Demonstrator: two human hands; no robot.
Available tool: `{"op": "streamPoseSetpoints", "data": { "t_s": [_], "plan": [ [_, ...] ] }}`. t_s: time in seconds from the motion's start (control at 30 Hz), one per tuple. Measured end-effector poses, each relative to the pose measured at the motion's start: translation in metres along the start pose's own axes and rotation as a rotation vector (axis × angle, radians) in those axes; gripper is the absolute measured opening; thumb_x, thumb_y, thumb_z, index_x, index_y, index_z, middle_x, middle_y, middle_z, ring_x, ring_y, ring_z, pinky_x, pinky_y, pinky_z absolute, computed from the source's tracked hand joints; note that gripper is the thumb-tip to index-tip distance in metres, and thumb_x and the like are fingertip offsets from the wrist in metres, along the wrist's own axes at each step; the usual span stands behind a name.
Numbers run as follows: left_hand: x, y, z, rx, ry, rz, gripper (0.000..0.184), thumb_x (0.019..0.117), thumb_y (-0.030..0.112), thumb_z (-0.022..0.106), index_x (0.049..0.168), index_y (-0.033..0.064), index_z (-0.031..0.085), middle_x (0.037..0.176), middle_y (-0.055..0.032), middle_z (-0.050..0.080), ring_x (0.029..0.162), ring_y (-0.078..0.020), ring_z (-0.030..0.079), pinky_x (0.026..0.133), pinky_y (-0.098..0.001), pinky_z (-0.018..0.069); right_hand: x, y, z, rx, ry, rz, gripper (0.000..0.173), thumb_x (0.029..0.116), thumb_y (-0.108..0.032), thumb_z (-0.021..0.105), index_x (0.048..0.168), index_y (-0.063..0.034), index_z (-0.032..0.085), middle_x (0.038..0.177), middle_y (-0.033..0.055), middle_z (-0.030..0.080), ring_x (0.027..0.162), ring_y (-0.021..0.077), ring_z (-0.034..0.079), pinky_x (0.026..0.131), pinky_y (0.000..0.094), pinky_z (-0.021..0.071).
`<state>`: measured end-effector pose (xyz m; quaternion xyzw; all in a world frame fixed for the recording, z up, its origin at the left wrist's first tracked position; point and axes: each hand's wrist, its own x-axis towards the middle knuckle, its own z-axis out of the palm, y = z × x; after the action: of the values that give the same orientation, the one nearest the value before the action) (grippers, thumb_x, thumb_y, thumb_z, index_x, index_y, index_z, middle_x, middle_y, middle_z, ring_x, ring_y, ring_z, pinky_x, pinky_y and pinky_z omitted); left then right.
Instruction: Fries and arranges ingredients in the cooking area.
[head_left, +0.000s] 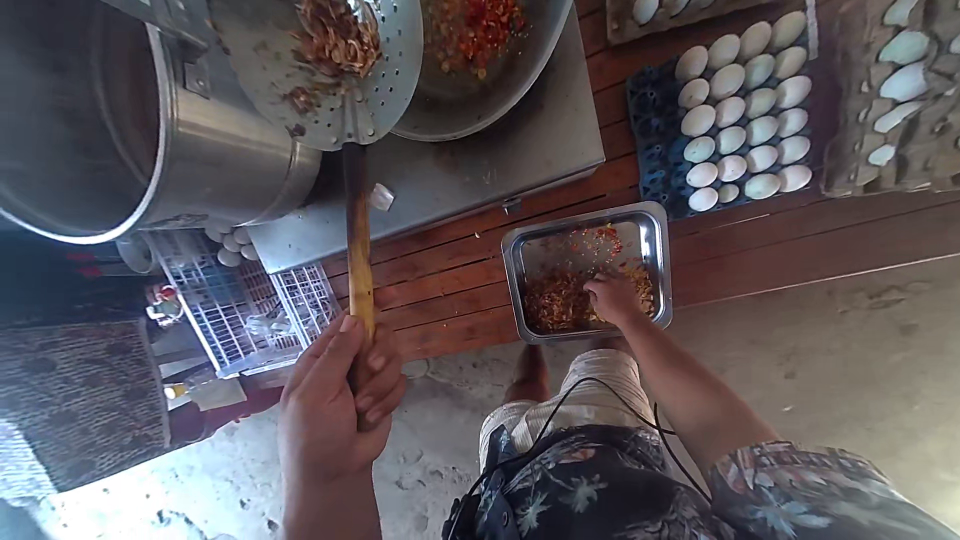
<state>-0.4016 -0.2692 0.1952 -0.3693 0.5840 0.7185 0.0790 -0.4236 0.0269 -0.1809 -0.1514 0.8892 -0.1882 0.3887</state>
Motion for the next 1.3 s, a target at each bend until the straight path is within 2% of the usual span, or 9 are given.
{"op": "streamPoseSetpoints", "data": {
  "t_s": [0.17,0.43,0.5,0.57,0.63,0.77,0.9,1.1,1.3],
  "plan": [
    [-0.002,-0.002,0.002,0.009,0.012,-0.009,0.043,0.1112,0.023,0.021,0.128,0.0093,0.059,0.063,0.0070,0.046,0.040,0.0031,0.034,0.035,-0.0102,0.0315,0.007,-0.002,0.009,-0.025,-0.043,-0.029,0.026,0.0963,-0.017,0.071,0.121,-0.0087,0.073,0.135,0.0181,0.065,0.142,0.0413,0.046,0.119,0.0606,0.0345],
    [-0.004,-0.003,-0.003,-0.014,-0.003,-0.019,0.045,0.1114,0.024,0.021,0.129,0.0084,0.059,0.063,0.0065,0.046,0.040,0.0026,0.034,0.036,-0.0103,0.0319,0.002,0.004,-0.014,0.082,0.115,-0.026,0.014,0.0965,-0.013,0.068,0.104,-0.0035,0.074,0.114,0.0198,0.070,0.118,0.0403,0.063,0.105,0.0598,0.0474],
    [-0.005,-0.003,-0.004,-0.013,0.002,-0.017,0.044,0.1115,0.024,0.022,0.129,0.0085,0.059,0.064,0.0063,0.046,0.040,0.0024,0.034,0.036,-0.0106,0.0319,0.002,0.007,-0.038,0.231,0.175,0.108,0.022,0.1016,-0.012,0.058,0.117,-0.0047,0.073,0.120,0.0209,0.070,0.118,0.0419,0.065,0.098,0.0644,0.0505],
    [-0.006,-0.004,-0.004,-0.013,0.007,-0.013,0.044,0.1118,0.025,0.022,0.129,0.0091,0.059,0.065,0.0062,0.047,0.040,0.0021,0.034,0.036,-0.0107,0.0320,0.001,0.013,-0.054,0.347,0.308,0.217,0.036,0.1031,-0.006,0.048,0.131,-0.0103,0.070,0.130,0.0182,0.068,0.122,0.0395,0.063,0.103,0.0630,0.0480],
    [-0.006,-0.005,-0.003,-0.016,0.008,-0.007,0.043,0.1117,0.024,0.023,0.129,0.0092,0.059,0.066,0.0058,0.047,0.040,0.0018,0.034,0.035,-0.0108,0.0319,-0.007,0.019,-0.060,0.367,0.402,0.240,0.038,0.1007,-0.001,0.047,0.128,-0.0095,0.071,0.128,0.0180,0.069,0.120,0.0382,0.065,0.103,0.0597,0.0491],
    [-0.006,-0.006,-0.003,-0.009,-0.018,-0.005,0.043,0.1111,0.024,0.023,0.129,0.0099,0.059,0.064,0.0061,0.046,0.040,0.0017,0.035,0.035,-0.0107,0.0325,-0.033,0.032,-0.044,0.233,0.184,0.130,0.024,0.0987,-0.007,0.061,0.117,-0.0075,0.076,0.120,0.0201,0.071,0.116,0.0426,0.065,0.098,0.0674,0.0490],
    [-0.009,-0.006,-0.001,0.004,-0.021,0.000,0.043,0.1113,0.024,0.022,0.128,0.0096,0.059,0.064,0.0060,0.046,0.040,0.0017,0.034,0.035,-0.0110,0.0326,-0.044,0.038,-0.020,0.111,0.015,0.108,0.025,0.0979,-0.013,0.066,0.121,-0.0121,0.075,0.131,0.0146,0.068,0.129,0.0378,0.059,0.104,0.0634,0.0477],
    [-0.011,-0.007,0.003,0.020,-0.014,-0.002,0.043,0.1115,0.024,0.022,0.128,0.0104,0.059,0.064,0.0067,0.046,0.040,0.0025,0.034,0.036,-0.0104,0.0320,-0.040,0.038,-0.005,-0.075,-0.022,-0.030,0.022,0.0960,-0.012,0.069,0.116,-0.0078,0.075,0.127,0.0172,0.068,0.129,0.0379,0.058,0.112,0.0572,0.0437],
    [-0.014,-0.006,0.003,0.011,-0.012,-0.010,0.043,0.1114,0.025,0.023,0.128,0.0095,0.060,0.063,0.0063,0.045,0.039,0.0022,0.034,0.035,-0.0107,0.0325,-0.046,0.034,-0.014,-0.027,0.013,-0.005,0.013,0.0971,-0.014,0.068,0.100,-0.0043,0.076,0.115,0.0168,0.071,0.121,0.0368,0.062,0.107,0.0554,0.0481]
  ]
}}
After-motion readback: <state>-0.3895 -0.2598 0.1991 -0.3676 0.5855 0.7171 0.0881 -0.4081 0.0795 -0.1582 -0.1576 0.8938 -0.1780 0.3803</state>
